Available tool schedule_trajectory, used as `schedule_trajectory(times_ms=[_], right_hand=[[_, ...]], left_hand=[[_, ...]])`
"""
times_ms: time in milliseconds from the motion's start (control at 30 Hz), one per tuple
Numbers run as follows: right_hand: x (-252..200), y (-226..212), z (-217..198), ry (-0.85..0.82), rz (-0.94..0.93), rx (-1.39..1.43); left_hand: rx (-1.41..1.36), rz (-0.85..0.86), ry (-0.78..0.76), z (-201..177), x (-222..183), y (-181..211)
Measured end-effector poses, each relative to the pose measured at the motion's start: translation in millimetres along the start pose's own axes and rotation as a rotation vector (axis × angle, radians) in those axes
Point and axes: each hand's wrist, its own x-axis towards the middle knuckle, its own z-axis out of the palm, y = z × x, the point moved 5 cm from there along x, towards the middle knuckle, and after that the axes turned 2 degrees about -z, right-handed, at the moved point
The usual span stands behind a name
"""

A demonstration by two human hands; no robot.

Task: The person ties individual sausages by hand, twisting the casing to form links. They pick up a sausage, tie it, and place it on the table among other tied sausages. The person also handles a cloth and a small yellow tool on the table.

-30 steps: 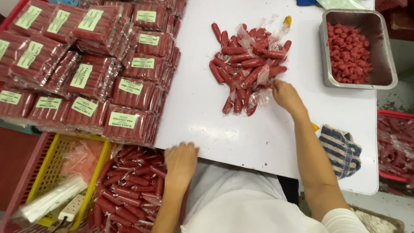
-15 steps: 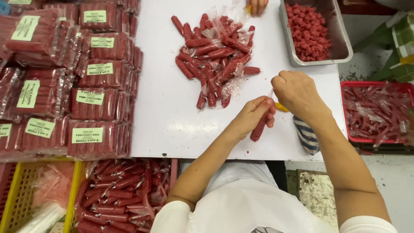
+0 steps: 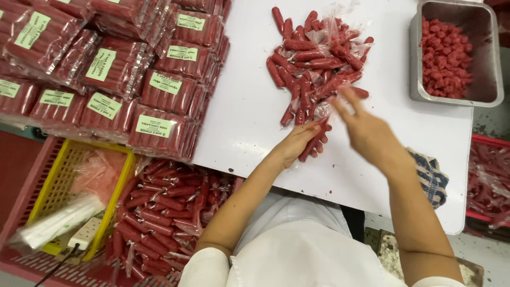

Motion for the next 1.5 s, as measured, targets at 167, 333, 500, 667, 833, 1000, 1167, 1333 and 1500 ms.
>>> schedule_trajectory(times_ms=[167,333,500,667,833,1000,1167,1333,1500], right_hand=[[-18,17,59,0.259,-0.248,-0.285],[-31,116,114,0.489,-0.271,-0.445],[-49,192,93,0.471,-0.447,-0.119],[-52,269,85,0.569,-0.485,-0.063],[-17,347,103,0.629,-0.419,-0.112],[-11,368,70,0.484,0.202,-0.257],[-20,211,35,0.885,-0.104,0.154],[-37,81,108,0.229,-0.038,0.284],[-67,63,130,0.005,-0.002,0.483]], left_hand=[[0.707,0.213,0.044,44,-3,59],[1.118,0.374,0.070,78,52,20],[0.100,-0.096,-0.048,125,103,-29],[-0.172,-0.192,-0.200,175,103,-17],[-0.202,-0.240,-0.132,150,86,-12],[0.165,0.010,0.005,99,27,25],[0.899,0.165,0.047,50,27,14],[1.633,0.479,0.197,42,1,13],[1.455,0.276,-0.097,42,-54,5]])
